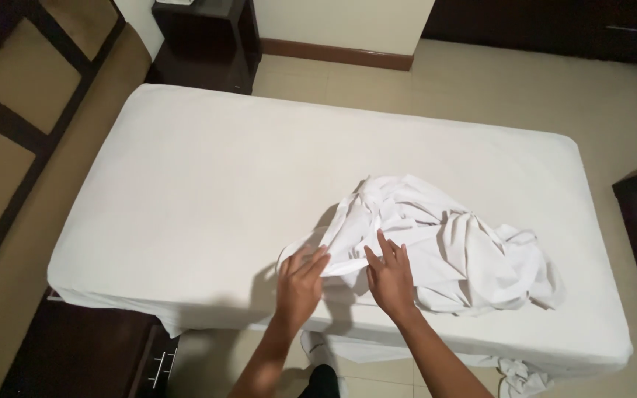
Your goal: The person folds a white bed sheet on a mattress. They smooth the fabric, fold it in half lengthwise, and then fold it into a compact rectangular shape.
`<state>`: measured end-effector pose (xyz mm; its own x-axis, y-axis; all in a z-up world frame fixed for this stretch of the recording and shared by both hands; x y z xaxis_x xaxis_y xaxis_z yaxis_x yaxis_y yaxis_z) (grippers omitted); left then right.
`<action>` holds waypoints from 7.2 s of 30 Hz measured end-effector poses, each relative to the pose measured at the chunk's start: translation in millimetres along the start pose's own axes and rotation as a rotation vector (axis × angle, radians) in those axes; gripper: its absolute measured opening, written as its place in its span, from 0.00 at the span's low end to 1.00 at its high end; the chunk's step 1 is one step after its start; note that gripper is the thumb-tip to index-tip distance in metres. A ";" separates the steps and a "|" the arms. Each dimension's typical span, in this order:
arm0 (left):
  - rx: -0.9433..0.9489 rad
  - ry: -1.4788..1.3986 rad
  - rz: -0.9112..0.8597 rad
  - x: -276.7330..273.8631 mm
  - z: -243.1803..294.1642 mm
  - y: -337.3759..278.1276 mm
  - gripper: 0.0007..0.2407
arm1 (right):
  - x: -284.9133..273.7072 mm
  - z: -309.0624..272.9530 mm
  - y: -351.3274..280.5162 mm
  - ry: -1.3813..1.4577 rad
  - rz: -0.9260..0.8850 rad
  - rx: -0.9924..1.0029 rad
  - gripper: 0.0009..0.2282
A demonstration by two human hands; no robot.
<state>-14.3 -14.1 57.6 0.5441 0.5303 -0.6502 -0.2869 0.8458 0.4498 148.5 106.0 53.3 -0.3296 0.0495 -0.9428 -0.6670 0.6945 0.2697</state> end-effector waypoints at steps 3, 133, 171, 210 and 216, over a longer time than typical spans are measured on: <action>-0.006 0.046 0.020 -15.5 -11.5 -13.5 0.18 | 7.0 5.4 -15.2 0.054 0.003 0.003 0.15; -0.248 0.105 -0.116 431.9 247.2 167.3 0.31 | -222.8 527.6 -43.1 0.008 0.095 -0.022 0.14; -0.229 0.237 -0.130 450.1 255.4 171.5 0.10 | -194.0 618.7 -45.3 -0.092 0.023 0.167 0.22; -0.439 0.616 -0.231 322.3 145.6 106.9 0.05 | -117.9 633.0 -46.5 -0.117 -0.138 0.196 0.15; -0.199 0.398 0.057 304.3 184.9 110.8 0.10 | -112.3 540.6 -24.0 -0.012 -0.398 0.111 0.29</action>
<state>265.3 230.3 22.7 0.1884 0.5243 -0.8304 -0.4749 0.7888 0.3903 562.8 471.8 46.8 -0.0519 -0.2304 -0.9717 -0.6644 0.7344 -0.1386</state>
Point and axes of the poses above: each hand's wrist, its own y-axis towards the middle knuckle, its own x-axis out of the palm, z = x × y, the point moved 6 cm from there along y, towards the middle knuckle, and after that the axes turned 5 degrees about -y, right-handed, at the moved point
